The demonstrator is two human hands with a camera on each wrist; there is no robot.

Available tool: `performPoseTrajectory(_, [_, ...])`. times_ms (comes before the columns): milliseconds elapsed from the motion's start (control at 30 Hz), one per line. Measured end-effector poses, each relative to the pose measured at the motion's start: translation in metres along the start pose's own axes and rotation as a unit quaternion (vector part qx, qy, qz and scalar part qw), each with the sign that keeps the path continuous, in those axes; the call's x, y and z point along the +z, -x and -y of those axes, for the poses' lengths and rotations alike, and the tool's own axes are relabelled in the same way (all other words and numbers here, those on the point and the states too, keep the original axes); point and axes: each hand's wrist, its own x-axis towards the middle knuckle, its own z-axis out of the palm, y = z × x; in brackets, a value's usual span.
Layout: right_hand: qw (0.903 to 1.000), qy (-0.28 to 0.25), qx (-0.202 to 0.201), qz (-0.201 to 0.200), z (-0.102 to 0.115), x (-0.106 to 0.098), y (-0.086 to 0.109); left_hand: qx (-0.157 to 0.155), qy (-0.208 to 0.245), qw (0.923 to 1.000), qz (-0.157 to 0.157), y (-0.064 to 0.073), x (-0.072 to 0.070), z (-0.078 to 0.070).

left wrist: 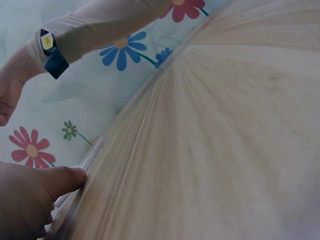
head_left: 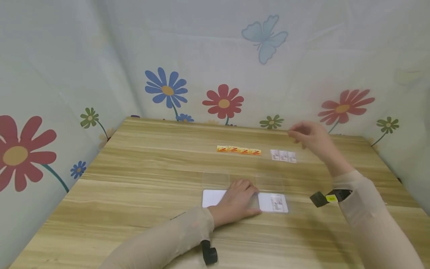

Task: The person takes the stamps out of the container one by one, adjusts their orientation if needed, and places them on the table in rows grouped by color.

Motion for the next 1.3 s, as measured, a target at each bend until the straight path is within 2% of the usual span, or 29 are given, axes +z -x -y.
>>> performPoseTrajectory(167, [0.9994,0.002,-0.033,-0.003,0.003,0.000,0.010,0.002,0.001,1.0000,-0.001,0.000,0.000,0.000])
performPoseTrajectory(367, [0.9990,0.021,-0.040,-0.006,0.007,0.000,0.026,0.003,0.003,1.0000,0.000,0.000,0.000,0.000])
performPoseTrajectory(600, [0.9965,0.034,-0.076,-0.008,0.004,0.003,0.042,0.007,0.003,1.0000,0.000,0.000,0.001,0.001])
performPoseTrajectory(867, [0.9968,0.035,-0.072,-0.001,0.000,0.011,0.057,0.006,0.002,1.0000,0.002,0.000,0.003,0.001])
performPoseTrajectory(1300, [0.9937,0.029,-0.108,-0.002,-0.011,0.023,0.071,0.002,0.010,0.9999,0.003,0.001,0.003,0.001])
